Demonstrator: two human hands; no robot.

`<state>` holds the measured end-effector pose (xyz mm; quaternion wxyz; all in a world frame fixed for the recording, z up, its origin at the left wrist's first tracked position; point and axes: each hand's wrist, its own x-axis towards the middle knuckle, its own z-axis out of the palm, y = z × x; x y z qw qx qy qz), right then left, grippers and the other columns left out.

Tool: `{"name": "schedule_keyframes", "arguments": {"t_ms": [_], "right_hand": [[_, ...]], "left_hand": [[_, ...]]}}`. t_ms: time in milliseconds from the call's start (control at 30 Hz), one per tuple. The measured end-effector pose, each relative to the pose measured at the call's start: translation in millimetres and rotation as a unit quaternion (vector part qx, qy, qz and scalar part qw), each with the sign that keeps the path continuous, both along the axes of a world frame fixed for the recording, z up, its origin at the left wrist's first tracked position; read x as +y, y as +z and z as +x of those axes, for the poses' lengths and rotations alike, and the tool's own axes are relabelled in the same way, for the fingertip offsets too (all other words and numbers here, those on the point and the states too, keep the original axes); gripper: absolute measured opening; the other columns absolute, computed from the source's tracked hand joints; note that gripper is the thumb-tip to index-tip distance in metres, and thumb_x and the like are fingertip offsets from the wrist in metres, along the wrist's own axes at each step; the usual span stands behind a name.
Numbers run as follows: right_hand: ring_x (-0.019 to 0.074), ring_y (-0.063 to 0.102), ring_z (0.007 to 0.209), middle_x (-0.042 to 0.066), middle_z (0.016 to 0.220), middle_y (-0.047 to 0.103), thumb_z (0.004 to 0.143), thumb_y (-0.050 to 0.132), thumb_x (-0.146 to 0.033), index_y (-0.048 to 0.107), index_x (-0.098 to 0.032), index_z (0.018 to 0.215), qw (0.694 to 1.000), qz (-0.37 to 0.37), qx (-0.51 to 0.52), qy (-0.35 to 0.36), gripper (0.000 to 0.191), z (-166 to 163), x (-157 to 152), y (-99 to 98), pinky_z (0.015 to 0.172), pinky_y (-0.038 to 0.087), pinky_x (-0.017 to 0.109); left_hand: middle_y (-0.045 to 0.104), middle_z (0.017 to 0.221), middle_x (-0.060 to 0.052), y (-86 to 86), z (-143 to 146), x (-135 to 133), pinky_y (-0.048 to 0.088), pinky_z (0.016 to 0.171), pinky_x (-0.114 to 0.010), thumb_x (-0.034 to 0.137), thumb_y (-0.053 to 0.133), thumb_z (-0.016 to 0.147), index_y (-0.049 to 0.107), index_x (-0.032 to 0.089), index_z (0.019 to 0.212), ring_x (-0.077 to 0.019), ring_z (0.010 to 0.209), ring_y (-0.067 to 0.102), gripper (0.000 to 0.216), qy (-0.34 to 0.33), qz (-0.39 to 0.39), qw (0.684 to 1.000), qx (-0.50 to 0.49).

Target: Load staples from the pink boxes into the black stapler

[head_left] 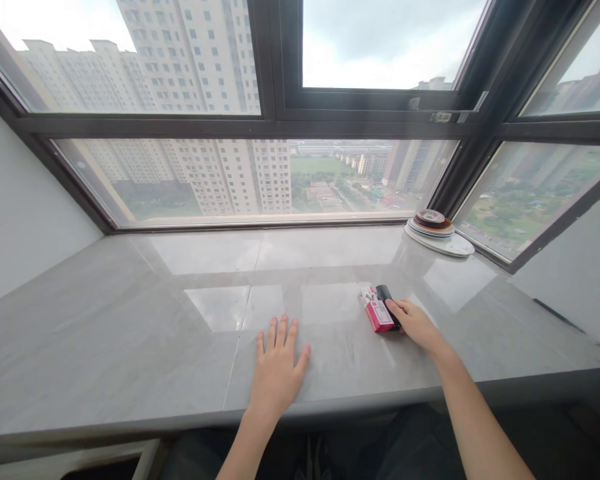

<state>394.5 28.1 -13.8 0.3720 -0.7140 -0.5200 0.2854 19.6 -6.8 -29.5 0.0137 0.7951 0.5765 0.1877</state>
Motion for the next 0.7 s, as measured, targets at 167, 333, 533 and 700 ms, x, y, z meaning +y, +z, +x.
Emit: {"name": "schedule_keyframes", "arguments": {"t_ms": [167,333,533,700], "right_hand": [[0.0173,0.062,0.064,0.007,0.096,0.07,0.092,0.053,-0.059,0.08,-0.022,0.102,0.999,0.04,-0.004,0.036,0.046,-109,-3,-1.8,0.057,0.048,0.027],[0.0205,0.066,0.078,0.008,0.103,0.072,0.096,0.052,-0.053,0.076,-0.022,0.116,0.991,0.119,0.041,0.041,0.043,-209,-8,-5.6,0.074,0.052,0.031],[0.0213,0.066,0.076,0.01,0.101,0.072,0.096,0.053,-0.056,0.073,-0.016,0.12,0.988,0.14,0.068,-0.021,0.05,-209,-15,-11.4,0.076,0.052,0.033],[0.0216,0.066,0.073,0.01,0.099,0.073,0.093,0.055,-0.065,0.071,-0.014,0.122,0.987,0.119,0.079,-0.07,0.061,-152,-32,-18.1,0.071,0.053,0.034]], "left_hand": [[0.029,0.169,-0.003,1.8,-2,-1,0.016,0.127,-0.058,0.048,0.032,0.107,0.04,0.032,0.158,-0.0284,0.159,0.017,0.053,-0.004,-0.021,0.998,-0.06],[0.038,0.165,-0.004,4.9,-9,-2,0.017,0.128,-0.05,0.047,0.03,0.108,0.034,0.029,0.159,-0.0219,0.157,0.024,0.054,0.008,-0.055,0.985,-0.162],[0.051,0.153,-0.013,20.8,5,1,0.03,0.12,-0.049,0.054,0.059,0.094,0.039,0.023,0.154,-0.0297,0.142,0.046,0.07,0.066,-0.021,0.974,-0.214],[0.061,0.128,-0.014,34.8,18,2,0.046,0.097,-0.043,0.039,0.064,0.089,0.048,0.023,0.147,-0.032,0.118,0.06,0.062,0.151,0.001,0.977,-0.152]]}}
